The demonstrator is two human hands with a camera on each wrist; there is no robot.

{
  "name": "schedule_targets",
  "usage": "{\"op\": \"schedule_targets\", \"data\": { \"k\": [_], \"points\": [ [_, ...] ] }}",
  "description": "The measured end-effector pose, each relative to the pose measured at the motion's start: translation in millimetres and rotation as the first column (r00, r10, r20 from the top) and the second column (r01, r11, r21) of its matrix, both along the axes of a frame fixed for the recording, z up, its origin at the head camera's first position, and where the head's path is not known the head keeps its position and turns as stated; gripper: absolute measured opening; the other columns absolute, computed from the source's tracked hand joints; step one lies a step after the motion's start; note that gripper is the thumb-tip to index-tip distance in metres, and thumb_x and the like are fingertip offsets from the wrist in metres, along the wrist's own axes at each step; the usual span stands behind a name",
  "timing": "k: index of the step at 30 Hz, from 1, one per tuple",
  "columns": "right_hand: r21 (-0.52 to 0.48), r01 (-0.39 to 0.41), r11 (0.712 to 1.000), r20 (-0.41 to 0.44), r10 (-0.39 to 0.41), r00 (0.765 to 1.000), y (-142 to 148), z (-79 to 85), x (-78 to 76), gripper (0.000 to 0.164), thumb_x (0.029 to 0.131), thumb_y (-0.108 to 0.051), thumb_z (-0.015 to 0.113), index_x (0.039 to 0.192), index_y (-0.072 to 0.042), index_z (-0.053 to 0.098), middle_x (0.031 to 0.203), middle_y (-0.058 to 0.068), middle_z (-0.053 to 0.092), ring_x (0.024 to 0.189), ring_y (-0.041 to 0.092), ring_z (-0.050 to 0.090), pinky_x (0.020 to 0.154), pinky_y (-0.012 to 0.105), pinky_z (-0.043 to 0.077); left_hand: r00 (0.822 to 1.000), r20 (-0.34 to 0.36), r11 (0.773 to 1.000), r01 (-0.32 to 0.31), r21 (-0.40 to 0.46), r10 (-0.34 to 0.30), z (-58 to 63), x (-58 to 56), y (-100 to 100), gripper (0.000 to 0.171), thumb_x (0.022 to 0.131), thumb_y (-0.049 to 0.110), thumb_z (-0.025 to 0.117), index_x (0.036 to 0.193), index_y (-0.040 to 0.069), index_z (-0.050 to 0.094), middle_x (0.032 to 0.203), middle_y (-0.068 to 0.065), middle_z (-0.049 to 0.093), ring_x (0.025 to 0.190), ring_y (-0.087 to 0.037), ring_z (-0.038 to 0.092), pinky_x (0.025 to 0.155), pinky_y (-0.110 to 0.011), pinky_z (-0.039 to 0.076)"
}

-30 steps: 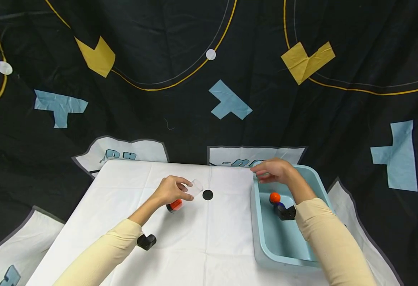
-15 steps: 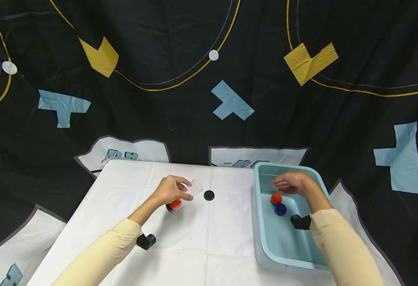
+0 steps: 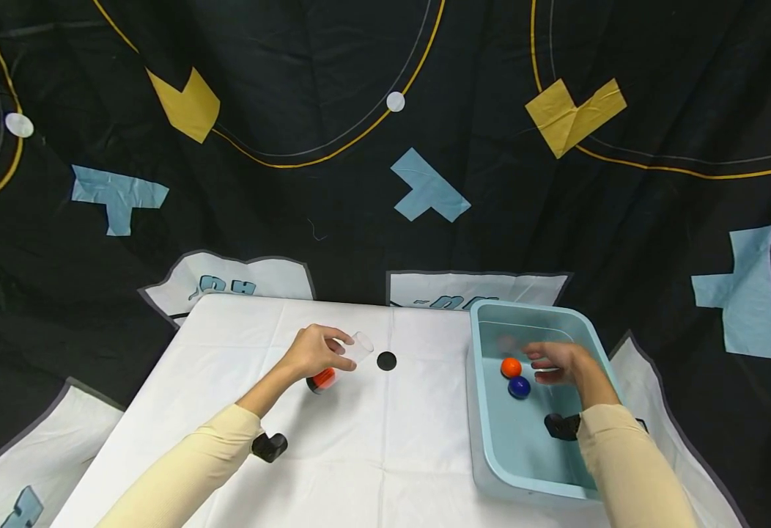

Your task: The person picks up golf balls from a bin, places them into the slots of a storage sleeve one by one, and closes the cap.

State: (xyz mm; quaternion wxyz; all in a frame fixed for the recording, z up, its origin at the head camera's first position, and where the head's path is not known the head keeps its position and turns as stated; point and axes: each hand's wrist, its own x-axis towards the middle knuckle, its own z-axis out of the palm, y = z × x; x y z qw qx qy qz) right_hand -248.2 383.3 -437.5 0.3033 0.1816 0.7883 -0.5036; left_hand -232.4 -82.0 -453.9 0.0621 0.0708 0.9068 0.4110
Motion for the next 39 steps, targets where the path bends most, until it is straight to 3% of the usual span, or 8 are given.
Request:
{"op": "schedule_targets", "data": {
  "k": [4,11,19,26,39],
  "points": [
    [-0.029,0.026,0.999,0.019,-0.025,0.999,4,-13.2,2.1,0.065,0.106,-0.031,0.049,0.149,0.013,0.031,0.148,0.041,0.035,0.108,0.032,0.064,0.092,0.036,0.058,1.000,-0.007,1.000,0.000,-0.004,0.000,-0.1,0.2,0,0.040,0.065,0.023,0.095,0.101,0.013,0.080,0.088,-0.004,0.078,0.082,-0.016,0.069,0.073,-0.031,0.056],
    [-0.068,0.101,0.993,0.046,-0.098,0.994,8,-34.2,6.3,0.064,0.104,-0.027,0.054,0.146,0.015,0.031,0.133,0.037,0.048,0.095,0.026,0.065,0.087,0.032,0.059,1.000,-0.004,1.000,-0.007,-0.008,0.007,-0.6,-0.1,-1,0.039,0.065,0.023,0.095,0.100,0.015,0.080,0.087,-0.003,0.077,0.082,-0.015,0.069,0.072,-0.030,0.055],
    [-0.071,0.156,0.985,0.082,-0.150,0.985,10,-50.5,9.8,0.064,0.103,-0.026,0.054,0.147,0.013,0.030,0.125,0.032,0.053,0.088,0.023,0.066,0.086,0.030,0.059,1.000,-0.004,1.000,-0.003,0.010,0.003,-2.6,0.2,-2,0.040,0.064,0.021,0.095,0.101,0.013,0.080,0.088,-0.004,0.077,0.082,-0.016,0.069,0.072,-0.030,0.056],
    [-0.095,0.195,0.976,0.110,-0.184,0.977,8,-59.3,11.6,0.065,0.103,-0.026,0.056,0.145,0.015,0.029,0.116,0.027,0.055,0.085,0.023,0.066,0.085,0.030,0.059,1.000,-0.008,1.000,-0.003,0.015,0.003,-4.2,-0.1,-3,0.040,0.064,0.021,0.095,0.100,0.014,0.080,0.090,-0.007,0.078,0.083,-0.017,0.069,0.073,-0.031,0.056],
    [-0.063,0.277,0.959,0.154,-0.265,0.952,2,-66.5,10.1,0.050,0.101,-0.025,0.060,0.128,0.013,0.041,0.100,0.021,0.059,0.078,0.022,0.067,0.083,0.029,0.060,1.000,0.000,1.000,-0.015,0.015,0.015,-4.9,1.1,-4,0.041,0.065,0.021,0.095,0.101,0.012,0.080,0.089,-0.006,0.077,0.082,-0.016,0.069,0.070,-0.029,0.055]
  ]
}}
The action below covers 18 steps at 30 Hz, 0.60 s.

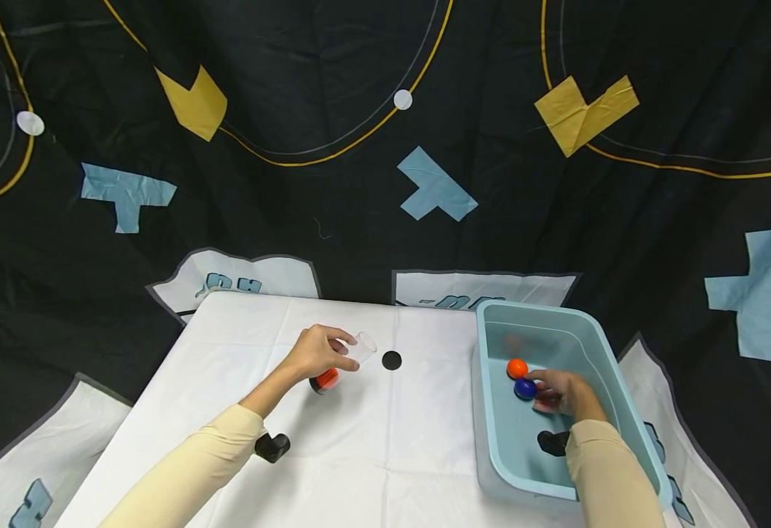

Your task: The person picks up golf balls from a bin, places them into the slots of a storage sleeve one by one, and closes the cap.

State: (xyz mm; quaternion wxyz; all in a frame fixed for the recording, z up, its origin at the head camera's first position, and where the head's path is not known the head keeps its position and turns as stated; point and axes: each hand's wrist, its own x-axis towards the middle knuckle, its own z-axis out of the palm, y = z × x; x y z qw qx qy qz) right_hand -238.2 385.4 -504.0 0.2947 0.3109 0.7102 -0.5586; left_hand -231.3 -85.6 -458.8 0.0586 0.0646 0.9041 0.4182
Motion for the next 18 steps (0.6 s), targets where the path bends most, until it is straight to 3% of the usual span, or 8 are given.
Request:
{"op": "schedule_targets", "data": {
  "k": [18],
  "points": [
    [-0.017,0.014,1.000,0.010,-0.014,1.000,0.5,-5.3,-2.8,0.042,0.097,-0.017,0.065,0.120,0.010,0.042,0.099,0.020,0.055,0.078,0.021,0.067,0.081,0.029,0.060,1.000,-0.001,1.000,0.003,-0.003,-0.003,1.2,0.8,-2.5,0.040,0.064,0.021,0.095,0.100,0.013,0.080,0.091,-0.008,0.078,0.084,-0.018,0.069,0.072,-0.030,0.056]
  ]
}}
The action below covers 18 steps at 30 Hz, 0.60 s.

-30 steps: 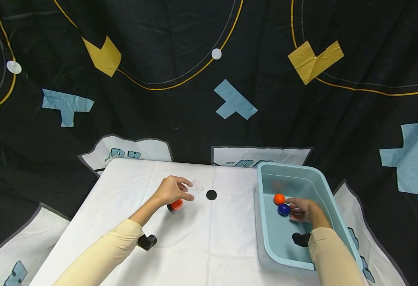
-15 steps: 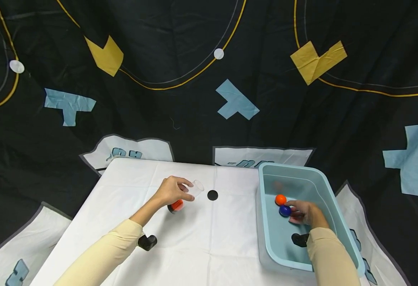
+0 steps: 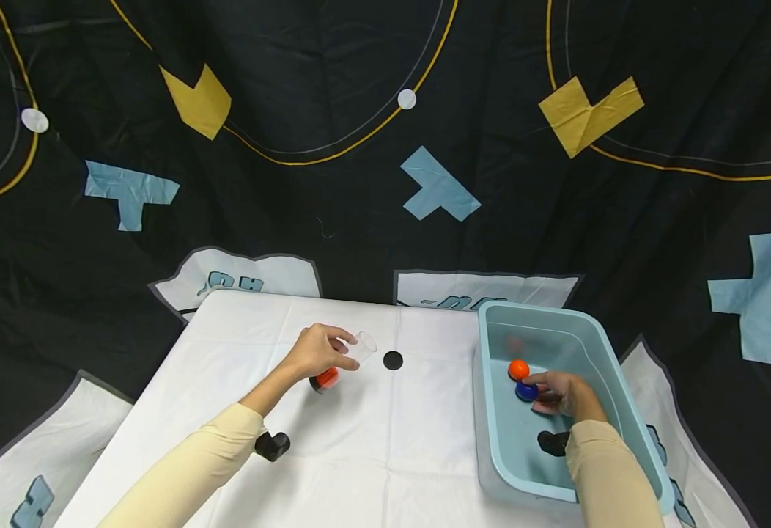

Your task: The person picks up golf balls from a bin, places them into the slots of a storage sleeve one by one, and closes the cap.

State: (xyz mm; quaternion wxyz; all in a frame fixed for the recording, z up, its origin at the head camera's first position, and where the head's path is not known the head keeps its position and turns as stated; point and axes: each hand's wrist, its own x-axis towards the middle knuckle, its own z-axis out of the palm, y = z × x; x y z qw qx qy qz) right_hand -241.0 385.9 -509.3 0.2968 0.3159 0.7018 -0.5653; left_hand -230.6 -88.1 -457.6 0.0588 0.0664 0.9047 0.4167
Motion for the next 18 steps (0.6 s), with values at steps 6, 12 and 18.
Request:
{"op": "schedule_targets", "data": {
  "k": [6,12,18],
  "points": [
    [-0.021,-0.007,1.000,-0.011,0.007,1.000,-0.6,0.1,-1.2,0.040,0.095,-0.013,0.067,0.117,0.010,0.042,0.096,0.018,0.057,0.079,0.022,0.067,0.082,0.030,0.060,1.000,-0.003,1.000,-0.001,-0.006,0.001,0.4,0.6,-0.8,0.039,0.065,0.020,0.094,0.100,0.012,0.080,0.094,-0.012,0.078,0.086,-0.020,0.070,0.072,-0.031,0.056],
    [-0.064,-0.010,0.998,-0.018,0.009,1.000,-0.8,-0.1,-1.9,0.040,0.096,-0.010,0.066,0.119,0.011,0.041,0.097,0.019,0.056,0.080,0.024,0.068,0.083,0.032,0.060,1.000,0.010,1.000,-0.010,-0.007,0.010,-0.6,0.9,-1.2,0.039,0.065,0.021,0.095,0.100,0.013,0.080,0.094,-0.011,0.078,0.086,-0.019,0.069,0.072,-0.030,0.056],
    [-0.113,0.004,0.994,-0.020,-0.006,1.000,1.1,1.1,-1.4,0.041,0.095,-0.007,0.065,0.123,0.009,0.039,0.103,0.019,0.054,0.085,0.026,0.068,0.088,0.035,0.058,1.000,0.002,1.000,-0.004,-0.008,0.004,-0.5,0.8,-1.5,0.039,0.065,0.020,0.094,0.100,0.013,0.080,0.092,-0.010,0.078,0.085,-0.019,0.069,0.071,-0.030,0.056]
  ]
}}
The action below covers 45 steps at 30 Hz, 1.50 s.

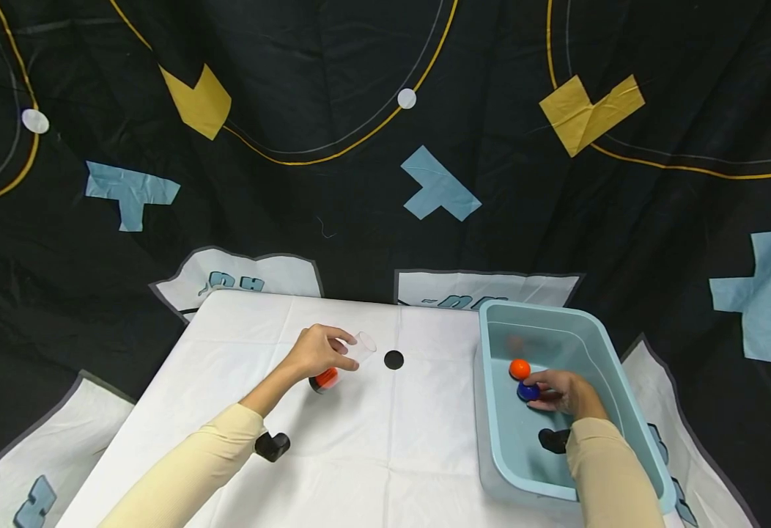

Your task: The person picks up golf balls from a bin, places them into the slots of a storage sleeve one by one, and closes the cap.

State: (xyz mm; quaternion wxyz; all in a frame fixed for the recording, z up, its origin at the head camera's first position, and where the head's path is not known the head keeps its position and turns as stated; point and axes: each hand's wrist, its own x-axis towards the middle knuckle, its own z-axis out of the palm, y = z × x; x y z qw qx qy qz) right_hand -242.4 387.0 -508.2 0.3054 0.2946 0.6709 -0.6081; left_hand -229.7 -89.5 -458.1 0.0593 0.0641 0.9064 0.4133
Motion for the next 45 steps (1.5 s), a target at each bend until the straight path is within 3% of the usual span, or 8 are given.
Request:
{"op": "schedule_targets", "data": {
  "k": [9,20,27,31,39,45],
  "points": [
    [-0.029,-0.053,0.998,-0.029,0.053,0.998,8,21.5,0.9,0.040,0.098,-0.009,0.062,0.124,0.011,0.038,0.096,0.016,0.061,0.081,0.024,0.073,0.084,0.033,0.060,1.000,-0.004,1.000,0.012,-0.003,-0.012,0.0,-2.3,5,0.040,0.065,0.021,0.094,0.101,0.013,0.080,0.093,-0.009,0.078,0.086,-0.018,0.070,0.072,-0.030,0.055],
    [-0.045,-0.182,0.982,-0.075,0.178,0.981,-3,84.9,-16.9,0.043,0.103,-0.015,0.058,0.135,0.004,0.036,0.099,0.013,0.067,0.083,0.022,0.076,0.083,0.028,0.059,1.000,-0.017,1.000,0.017,-0.009,-0.017,2.3,-5.8,7,0.040,0.066,0.022,0.094,0.102,0.013,0.080,0.088,-0.005,0.077,0.083,-0.017,0.069,0.070,-0.029,0.056],
    [0.008,-0.300,0.954,-0.149,0.298,0.943,-21,118.6,-23.7,0.061,0.103,-0.021,0.057,0.148,0.006,0.025,0.112,0.012,0.065,0.093,0.017,0.074,0.090,0.027,0.057,1.000,-0.016,1.000,0.013,0.001,-0.013,-0.8,-5.0,9,0.039,0.065,0.021,0.094,0.100,0.012,0.080,0.089,-0.008,0.076,0.082,-0.016,0.068,0.068,-0.028,0.055],
    [0.021,-0.330,0.944,-0.185,0.328,0.926,-34,126.2,-25.0,0.066,0.104,-0.024,0.057,0.151,0.006,0.021,0.115,0.010,0.064,0.096,0.016,0.073,0.092,0.028,0.057,1.000,-0.008,1.000,0.017,0.000,-0.017,-0.4,-4.0,11,0.037,0.065,0.020,0.094,0.098,0.014,0.080,0.090,-0.008,0.077,0.082,-0.017,0.069,0.069,-0.029,0.055],
    [0.036,-0.362,0.931,-0.225,0.361,0.905,-66,138.3,-30.4,0.059,0.102,-0.024,0.061,0.147,0.003,0.033,0.108,0.003,0.067,0.100,0.016,0.072,0.095,0.028,0.055,0.999,-0.014,0.999,0.033,-0.003,-0.033,1.4,-3.5,16,0.038,0.065,0.021,0.095,0.099,0.013,0.080,0.087,-0.006,0.076,0.083,-0.017,0.069,0.070,-0.030,0.056],
    [0.054,-0.388,0.920,-0.242,0.389,0.889,-95,142.0,-35.8,0.061,0.101,-0.021,0.063,0.147,0.007,0.035,0.120,0.015,0.066,0.099,0.020,0.073,0.094,0.030,0.056,0.999,-0.006,0.999,0.040,-0.009,-0.041,2.1,-3.4,21,0.037,0.065,0.022,0.095,0.098,0.014,0.080,0.087,-0.005,0.076,0.084,-0.018,0.068,0.071,-0.030,0.055]
  ]
}}
